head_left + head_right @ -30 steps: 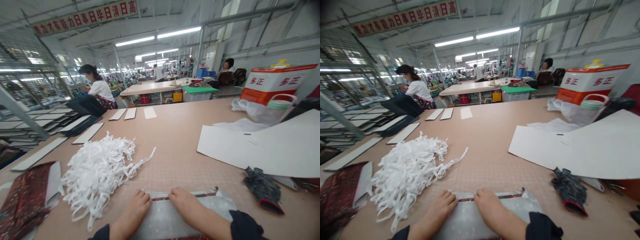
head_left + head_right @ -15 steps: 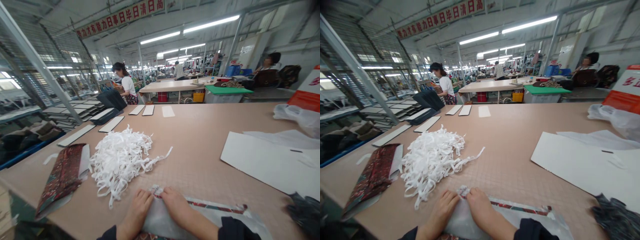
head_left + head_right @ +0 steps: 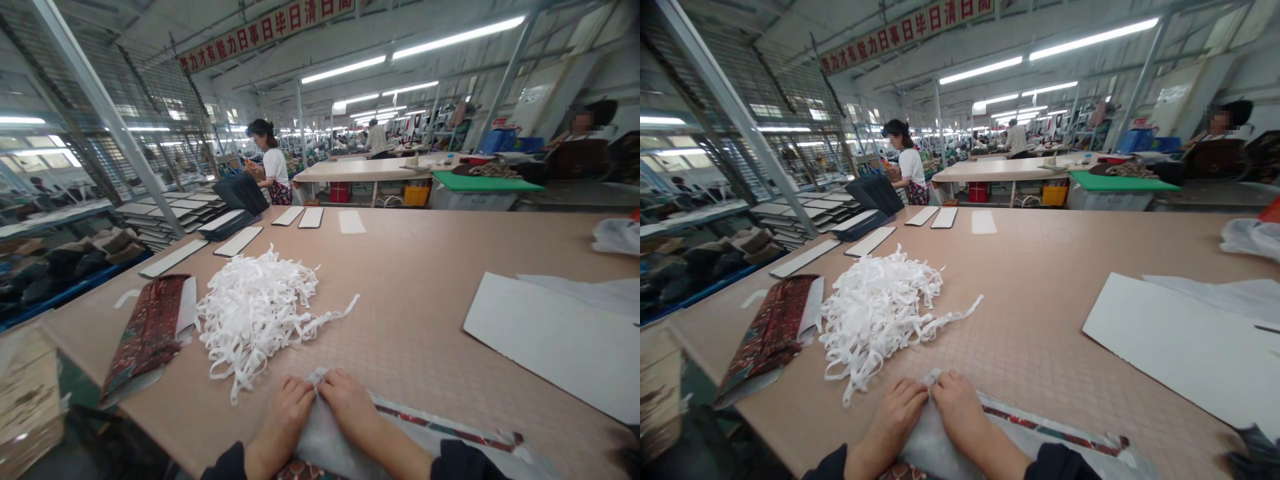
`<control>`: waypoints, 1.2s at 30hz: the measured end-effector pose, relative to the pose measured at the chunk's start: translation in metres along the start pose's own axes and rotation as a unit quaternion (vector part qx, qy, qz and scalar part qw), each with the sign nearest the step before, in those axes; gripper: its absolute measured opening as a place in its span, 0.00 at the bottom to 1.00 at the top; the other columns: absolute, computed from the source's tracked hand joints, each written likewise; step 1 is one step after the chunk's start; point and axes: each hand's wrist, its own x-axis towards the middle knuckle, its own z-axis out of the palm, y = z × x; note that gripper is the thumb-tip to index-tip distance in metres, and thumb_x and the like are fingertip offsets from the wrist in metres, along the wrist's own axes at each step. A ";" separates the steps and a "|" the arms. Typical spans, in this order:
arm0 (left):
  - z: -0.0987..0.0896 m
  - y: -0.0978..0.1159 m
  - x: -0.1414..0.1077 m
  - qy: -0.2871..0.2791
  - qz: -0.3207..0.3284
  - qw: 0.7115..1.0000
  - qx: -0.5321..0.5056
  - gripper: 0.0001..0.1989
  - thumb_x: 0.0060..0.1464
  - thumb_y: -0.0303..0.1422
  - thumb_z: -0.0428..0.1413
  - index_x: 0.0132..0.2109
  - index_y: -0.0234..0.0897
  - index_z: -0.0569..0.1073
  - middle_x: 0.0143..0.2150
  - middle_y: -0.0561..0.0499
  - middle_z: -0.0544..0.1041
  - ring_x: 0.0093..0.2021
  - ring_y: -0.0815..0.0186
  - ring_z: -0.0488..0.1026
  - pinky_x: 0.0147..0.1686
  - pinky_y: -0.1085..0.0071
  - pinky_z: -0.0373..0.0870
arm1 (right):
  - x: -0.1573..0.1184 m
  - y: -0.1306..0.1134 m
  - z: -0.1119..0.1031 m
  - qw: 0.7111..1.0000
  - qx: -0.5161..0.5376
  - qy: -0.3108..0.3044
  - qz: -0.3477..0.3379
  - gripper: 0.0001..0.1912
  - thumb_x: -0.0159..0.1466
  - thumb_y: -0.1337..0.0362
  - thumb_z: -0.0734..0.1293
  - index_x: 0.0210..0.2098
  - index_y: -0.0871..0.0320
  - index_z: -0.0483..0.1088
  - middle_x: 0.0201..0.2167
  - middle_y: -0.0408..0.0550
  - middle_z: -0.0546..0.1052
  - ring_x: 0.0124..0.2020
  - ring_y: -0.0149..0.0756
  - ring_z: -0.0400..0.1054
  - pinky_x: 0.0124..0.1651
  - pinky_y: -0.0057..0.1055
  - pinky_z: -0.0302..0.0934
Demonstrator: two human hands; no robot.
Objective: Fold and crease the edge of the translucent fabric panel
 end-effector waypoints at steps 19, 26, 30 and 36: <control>0.007 -0.001 -0.001 0.014 0.002 1.000 0.008 0.11 0.56 0.22 0.43 0.35 0.37 0.69 0.36 0.51 0.73 0.37 0.66 0.69 0.46 0.62 0.63 | 0.002 0.002 -0.009 0.993 -0.030 -0.024 -0.111 0.05 0.59 0.69 0.63 0.36 0.60 0.66 0.34 0.46 0.71 0.34 0.36 0.61 0.35 0.32 0.54; 0.001 -0.001 -0.002 -0.013 -0.017 1.000 -0.013 0.10 0.53 0.21 0.47 0.37 0.38 0.70 0.38 0.52 0.74 0.38 0.66 0.69 0.48 0.62 0.61 | -0.048 0.006 -0.017 0.992 -0.112 -0.055 0.008 0.10 0.52 0.74 0.64 0.34 0.61 0.69 0.33 0.52 0.72 0.34 0.43 0.63 0.33 0.36 0.55; -0.003 0.001 0.002 -0.029 -0.070 0.995 -0.060 0.10 0.52 0.24 0.48 0.37 0.39 0.71 0.37 0.51 0.74 0.38 0.65 0.69 0.45 0.63 0.64 | -0.052 0.014 -0.029 0.987 -0.092 -0.104 0.077 0.11 0.52 0.78 0.60 0.30 0.60 0.70 0.32 0.54 0.73 0.34 0.42 0.65 0.32 0.33 0.56; 0.008 -0.004 -0.007 0.019 -0.203 0.972 -0.121 0.13 0.49 0.27 0.50 0.43 0.37 0.70 0.43 0.46 0.73 0.44 0.62 0.69 0.45 0.63 0.67 | -0.007 0.016 -0.039 0.970 0.037 -0.129 0.202 0.11 0.53 0.75 0.59 0.32 0.60 0.69 0.33 0.52 0.73 0.36 0.39 0.67 0.36 0.29 0.56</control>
